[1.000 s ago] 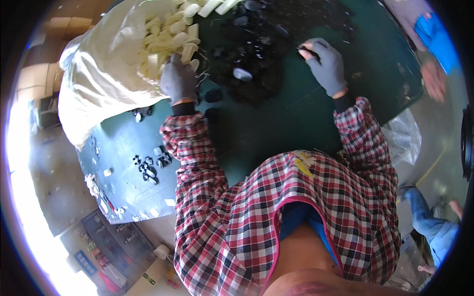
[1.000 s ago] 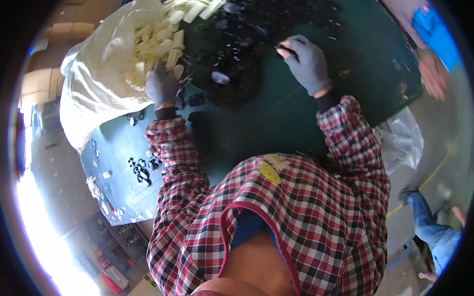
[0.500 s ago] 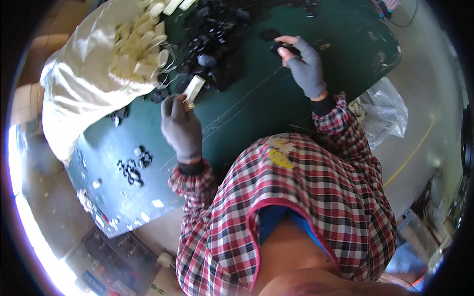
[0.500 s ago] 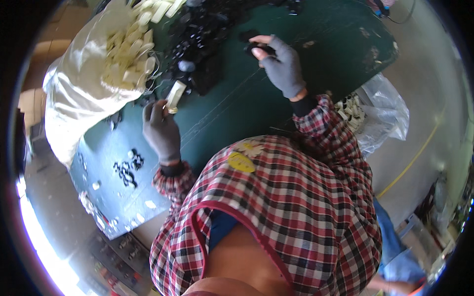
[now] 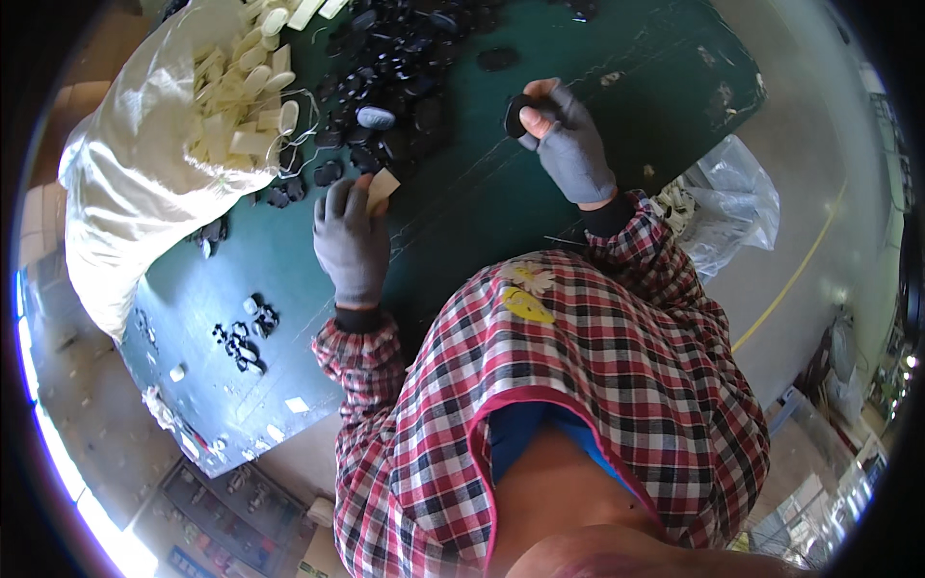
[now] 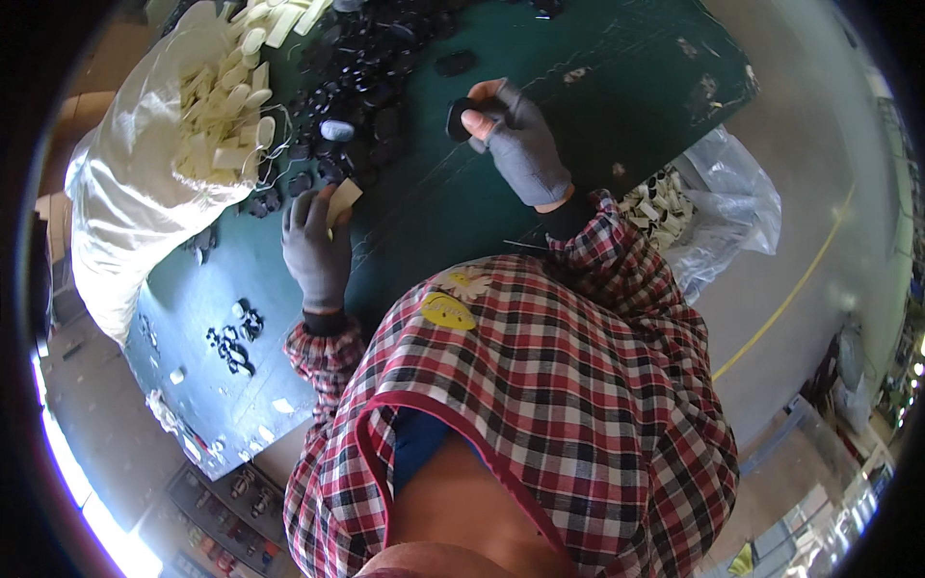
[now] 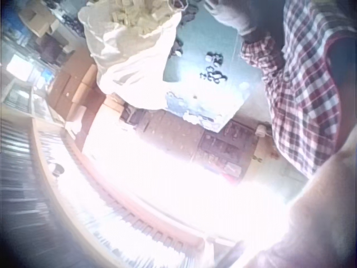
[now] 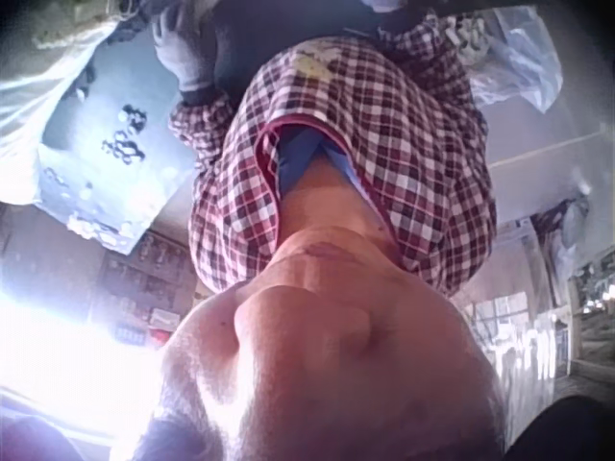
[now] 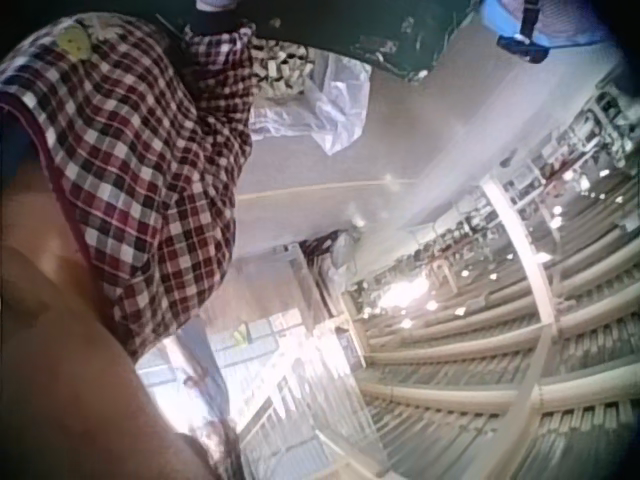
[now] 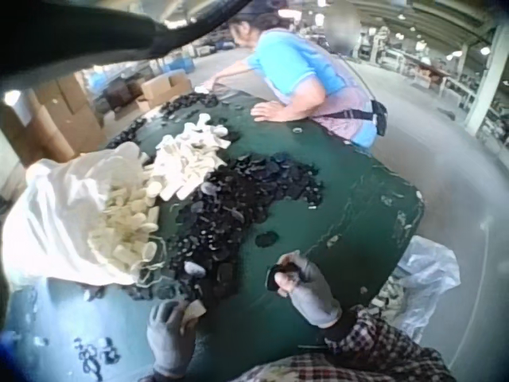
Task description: The person repeatedly picks a black circular component and a white rectangular component from piles on a green table, presses them together, and places the assembled unit into a clear plastic bag. The process is repeated continuously throughout the clip.
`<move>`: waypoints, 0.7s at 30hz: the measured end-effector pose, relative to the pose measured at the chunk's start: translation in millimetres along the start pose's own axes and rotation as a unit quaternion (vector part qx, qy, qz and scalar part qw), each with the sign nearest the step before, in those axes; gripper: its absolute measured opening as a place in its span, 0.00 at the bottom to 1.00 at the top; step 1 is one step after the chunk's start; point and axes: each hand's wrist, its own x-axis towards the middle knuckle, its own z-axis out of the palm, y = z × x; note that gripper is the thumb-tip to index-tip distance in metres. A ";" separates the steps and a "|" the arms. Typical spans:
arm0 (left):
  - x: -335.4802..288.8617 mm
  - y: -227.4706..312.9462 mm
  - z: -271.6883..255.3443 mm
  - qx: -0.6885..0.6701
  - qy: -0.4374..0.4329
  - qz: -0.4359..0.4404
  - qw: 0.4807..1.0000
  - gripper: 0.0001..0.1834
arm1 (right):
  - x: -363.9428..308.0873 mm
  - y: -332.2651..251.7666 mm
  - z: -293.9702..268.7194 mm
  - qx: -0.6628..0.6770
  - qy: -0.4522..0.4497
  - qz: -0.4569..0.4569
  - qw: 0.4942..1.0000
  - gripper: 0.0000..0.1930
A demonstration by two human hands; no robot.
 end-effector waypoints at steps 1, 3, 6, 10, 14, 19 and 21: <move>-6.1 3.0 -1.6 -0.096 -0.003 -0.018 0.995 0.19 | -1.1 0.5 -0.7 0.072 -0.014 0.022 0.997 0.14; -21.7 9.3 -3.6 -0.273 -0.025 -0.092 0.957 0.19 | -2.3 0.9 -2.1 0.146 -0.070 -0.004 0.987 0.14; -34.0 11.5 1.2 -0.252 0.066 -0.032 0.965 0.15 | -3.7 1.2 -4.4 0.237 -0.089 -0.010 0.967 0.14; -35.7 12.2 11.0 -0.270 -0.001 0.012 0.963 0.16 | -7.8 6.3 -8.2 0.312 -0.091 0.022 0.945 0.16; -37.1 29.5 19.0 -0.315 -0.052 0.012 0.948 0.20 | -15.3 14.7 -11.2 0.462 -0.084 0.045 0.881 0.14; -40.5 47.0 20.3 -0.317 -0.077 0.035 0.945 0.22 | -27.1 10.3 -15.3 0.594 -0.097 0.110 0.791 0.11; -39.8 49.0 21.3 -0.317 -0.092 0.054 0.942 0.19 | -30.9 6.2 -13.9 0.600 -0.037 0.132 0.788 0.12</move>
